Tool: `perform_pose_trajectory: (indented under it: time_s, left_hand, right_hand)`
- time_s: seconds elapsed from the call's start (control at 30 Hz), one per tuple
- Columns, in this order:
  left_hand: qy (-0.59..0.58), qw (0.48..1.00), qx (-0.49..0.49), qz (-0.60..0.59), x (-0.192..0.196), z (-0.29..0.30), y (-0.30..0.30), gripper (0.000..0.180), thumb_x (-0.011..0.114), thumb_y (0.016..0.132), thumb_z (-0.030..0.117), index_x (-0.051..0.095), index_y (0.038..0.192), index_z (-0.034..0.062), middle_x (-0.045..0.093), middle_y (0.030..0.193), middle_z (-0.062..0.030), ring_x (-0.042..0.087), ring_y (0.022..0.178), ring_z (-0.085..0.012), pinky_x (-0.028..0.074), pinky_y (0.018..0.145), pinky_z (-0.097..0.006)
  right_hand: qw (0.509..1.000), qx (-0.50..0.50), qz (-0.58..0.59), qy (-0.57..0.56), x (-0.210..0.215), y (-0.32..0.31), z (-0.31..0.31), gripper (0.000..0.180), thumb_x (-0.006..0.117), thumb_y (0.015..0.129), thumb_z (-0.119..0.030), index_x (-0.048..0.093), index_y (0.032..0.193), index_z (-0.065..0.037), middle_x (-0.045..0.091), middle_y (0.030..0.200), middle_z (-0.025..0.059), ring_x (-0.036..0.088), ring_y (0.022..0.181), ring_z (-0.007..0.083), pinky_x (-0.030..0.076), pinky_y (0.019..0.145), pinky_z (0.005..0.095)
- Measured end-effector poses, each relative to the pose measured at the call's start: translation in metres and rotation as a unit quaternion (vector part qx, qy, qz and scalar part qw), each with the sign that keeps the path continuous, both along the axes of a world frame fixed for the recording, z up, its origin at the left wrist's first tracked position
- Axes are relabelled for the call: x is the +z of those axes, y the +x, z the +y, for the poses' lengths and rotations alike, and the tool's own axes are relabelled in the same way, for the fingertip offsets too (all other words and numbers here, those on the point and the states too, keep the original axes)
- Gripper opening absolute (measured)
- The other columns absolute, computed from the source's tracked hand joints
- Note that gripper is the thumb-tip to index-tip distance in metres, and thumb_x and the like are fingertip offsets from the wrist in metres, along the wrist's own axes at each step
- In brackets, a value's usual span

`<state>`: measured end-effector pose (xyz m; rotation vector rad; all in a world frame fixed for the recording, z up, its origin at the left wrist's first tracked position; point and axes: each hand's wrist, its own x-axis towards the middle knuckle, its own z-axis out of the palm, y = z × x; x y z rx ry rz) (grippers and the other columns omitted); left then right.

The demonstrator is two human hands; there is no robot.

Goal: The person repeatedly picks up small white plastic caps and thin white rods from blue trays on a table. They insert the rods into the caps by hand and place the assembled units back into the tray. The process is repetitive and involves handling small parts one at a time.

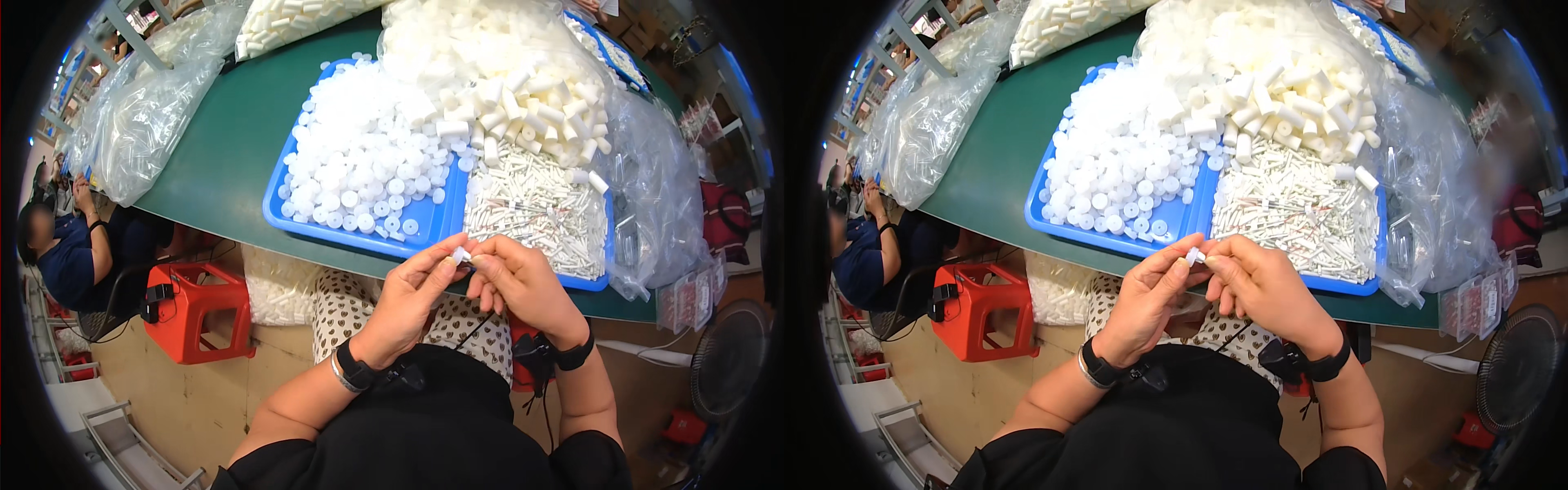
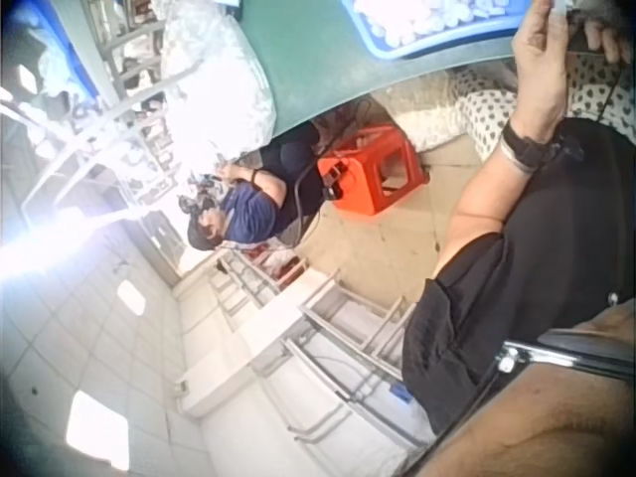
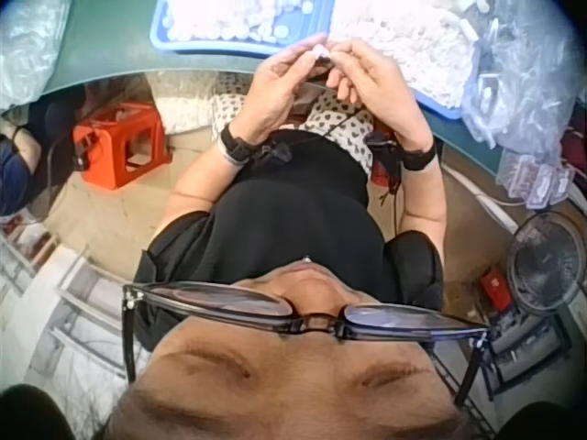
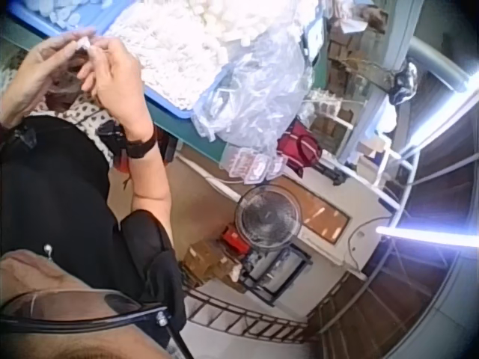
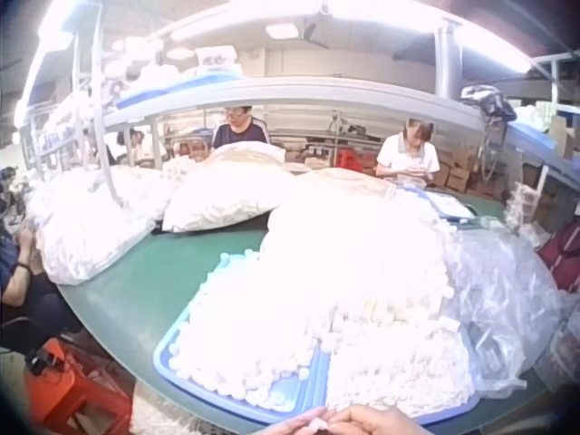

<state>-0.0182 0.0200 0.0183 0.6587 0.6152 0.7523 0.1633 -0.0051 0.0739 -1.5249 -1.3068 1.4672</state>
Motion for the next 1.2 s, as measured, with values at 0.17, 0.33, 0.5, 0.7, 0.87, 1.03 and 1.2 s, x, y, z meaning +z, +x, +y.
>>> perform_pose_trajectory:
  time_s: [0.17, 0.33, 0.5, 0.7, 0.87, 1.03, 1.2]
  left_hand:
    - [-0.007, 0.999, 0.041, -0.033, -0.003, 0.008, 0.000, 0.038, 0.050, 0.104, 0.021, 0.049, 0.136, -0.0010, 0.063, 0.123, -0.0155, 0.063, 0.106, -0.0174, 0.051, 0.094, -0.030]
    - [-0.062, 0.996, 0.018, -0.064, -0.003, 0.006, -0.003, 0.039, 0.051, 0.104, 0.022, 0.050, 0.135, -0.0011, 0.064, 0.119, -0.0154, 0.064, 0.100, -0.0160, 0.053, 0.091, -0.029]
    - [-0.036, 0.998, 0.031, -0.033, -0.008, 0.009, -0.011, 0.041, 0.051, 0.104, 0.025, 0.050, 0.134, -0.0013, 0.065, 0.118, -0.0155, 0.065, 0.098, -0.0155, 0.053, 0.089, -0.029]
    - [0.004, 0.997, 0.039, -0.069, -0.002, 0.014, -0.013, 0.040, 0.051, 0.104, 0.025, 0.051, 0.133, -0.0021, 0.062, 0.124, -0.0169, 0.064, 0.104, -0.0185, 0.053, 0.090, -0.030]
    - [0.114, 0.992, 0.012, -0.053, 0.005, 0.011, -0.002, 0.035, 0.047, 0.105, 0.024, 0.055, 0.127, -0.0030, 0.061, 0.126, -0.0174, 0.063, 0.111, -0.0213, 0.052, 0.091, -0.031]
    - [0.159, 0.987, -0.020, 0.020, 0.000, 0.004, -0.002, 0.032, 0.050, 0.105, 0.021, 0.058, 0.125, -0.0031, 0.063, 0.119, -0.0107, 0.064, 0.101, -0.0157, 0.052, 0.088, -0.028]
    - [0.130, 0.987, -0.061, 0.076, 0.003, 0.007, -0.004, 0.032, 0.052, 0.104, 0.021, 0.059, 0.123, -0.0031, 0.065, 0.109, -0.0072, 0.063, 0.093, -0.0118, 0.051, 0.085, -0.025]
  right_hand:
    - [0.898, -0.048, -0.311, 0.308, 0.006, 0.017, 0.052, 0.018, 0.055, 0.099, -0.020, 0.062, 0.102, -0.004, 0.066, 0.084, 0.0240, 0.067, 0.075, 0.0354, 0.052, 0.066, 0.0426]
    - [0.798, 0.019, -0.558, 0.228, -0.019, 0.033, 0.108, 0.015, 0.061, 0.093, -0.017, 0.064, 0.103, -0.006, 0.067, 0.096, 0.0202, 0.063, 0.087, 0.0411, 0.050, 0.076, 0.0471]
    - [0.789, -0.037, -0.559, 0.253, -0.028, 0.045, 0.108, 0.016, 0.060, 0.091, -0.016, 0.061, 0.099, -0.002, 0.066, 0.091, 0.0225, 0.064, 0.084, 0.0420, 0.050, 0.074, 0.0488]
    - [0.907, -0.070, -0.331, 0.253, 0.006, 0.031, 0.052, 0.021, 0.060, 0.094, -0.013, 0.060, 0.107, 0.003, 0.066, 0.092, 0.0211, 0.065, 0.078, 0.0326, 0.051, 0.072, 0.0406]
    - [0.976, -0.035, -0.141, 0.160, -0.001, 0.006, -0.006, 0.021, 0.053, 0.100, -0.012, 0.060, 0.115, 0.002, 0.063, 0.086, 0.0110, 0.058, 0.070, 0.0157, 0.047, 0.065, 0.0279]
    - [0.988, -0.067, 0.134, 0.023, -0.018, 0.012, -0.023, 0.022, 0.048, 0.103, -0.010, 0.060, 0.120, -0.002, 0.060, 0.088, 0.0014, 0.051, 0.068, 0.0041, 0.043, 0.060, 0.0217]
    - [0.992, -0.080, 0.094, 0.013, -0.017, 0.005, -0.029, 0.024, 0.062, 0.097, -0.011, 0.061, 0.120, -0.002, 0.064, 0.093, 0.0033, 0.057, 0.070, 0.0056, 0.047, 0.061, 0.0228]
